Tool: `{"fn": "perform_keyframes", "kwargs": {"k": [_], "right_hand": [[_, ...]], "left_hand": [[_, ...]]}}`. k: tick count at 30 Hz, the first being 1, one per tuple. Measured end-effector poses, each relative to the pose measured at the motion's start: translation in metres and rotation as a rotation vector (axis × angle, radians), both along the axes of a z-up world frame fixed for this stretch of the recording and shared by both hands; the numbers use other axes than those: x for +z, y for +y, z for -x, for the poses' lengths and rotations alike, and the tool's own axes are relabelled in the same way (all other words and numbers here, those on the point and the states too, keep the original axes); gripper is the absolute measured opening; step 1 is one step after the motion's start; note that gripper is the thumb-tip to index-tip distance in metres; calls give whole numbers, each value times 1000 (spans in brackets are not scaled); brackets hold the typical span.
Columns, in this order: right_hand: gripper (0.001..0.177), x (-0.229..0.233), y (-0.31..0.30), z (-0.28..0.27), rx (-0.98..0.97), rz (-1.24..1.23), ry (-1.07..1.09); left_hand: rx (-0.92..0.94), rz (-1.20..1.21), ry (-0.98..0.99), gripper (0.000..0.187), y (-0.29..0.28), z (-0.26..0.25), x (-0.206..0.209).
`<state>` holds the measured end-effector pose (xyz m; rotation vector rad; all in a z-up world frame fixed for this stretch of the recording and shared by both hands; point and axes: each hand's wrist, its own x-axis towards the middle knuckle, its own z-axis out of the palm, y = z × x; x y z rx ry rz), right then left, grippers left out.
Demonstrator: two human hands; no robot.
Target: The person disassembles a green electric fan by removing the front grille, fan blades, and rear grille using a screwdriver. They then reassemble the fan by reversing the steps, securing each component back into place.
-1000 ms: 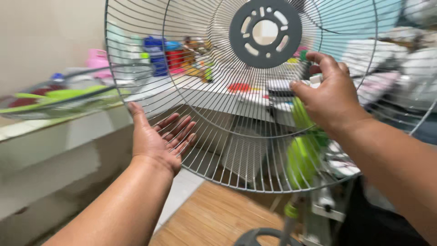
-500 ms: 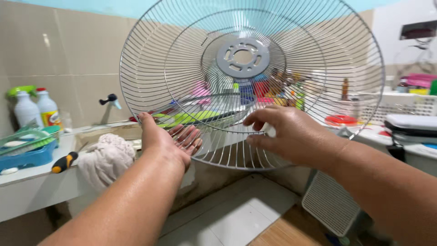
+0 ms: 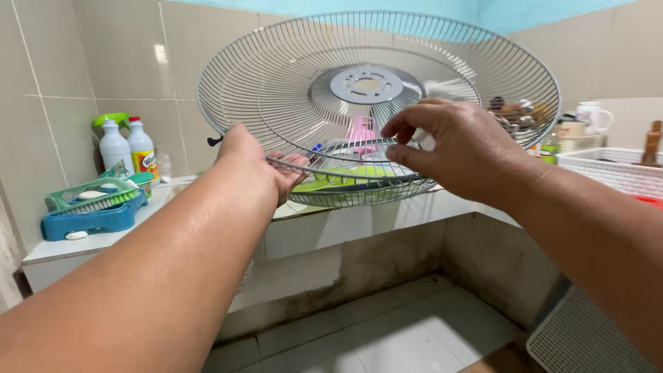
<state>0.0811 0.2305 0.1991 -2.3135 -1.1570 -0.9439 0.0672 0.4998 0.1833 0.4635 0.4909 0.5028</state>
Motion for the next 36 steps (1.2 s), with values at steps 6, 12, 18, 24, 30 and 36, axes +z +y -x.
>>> {"fn": "perform_keyframes", "kwargs": {"k": [6, 12, 18, 24, 30, 36], "right_hand": [[27, 10, 9, -72, 75, 23, -35], [28, 8, 29, -121, 29, 28, 70], [26, 1, 54, -152, -1, 57, 168], [30, -7, 84, -172, -218, 66, 288], [30, -15, 101, -191, -274, 97, 370], [29, -24, 117, -200, -343, 101, 521]], "left_hand": [[-105, -21, -92, 66, 12, -55, 0], [-96, -37, -5, 71, 37, -96, -17], [-198, -152, 64, 79, 70, -148, -19], [-284, -151, 97, 79, 82, -189, -51], [-412, -205, 102, 75, 67, -219, -83], [-452, -198, 87, 72, 71, -230, -101]]}}
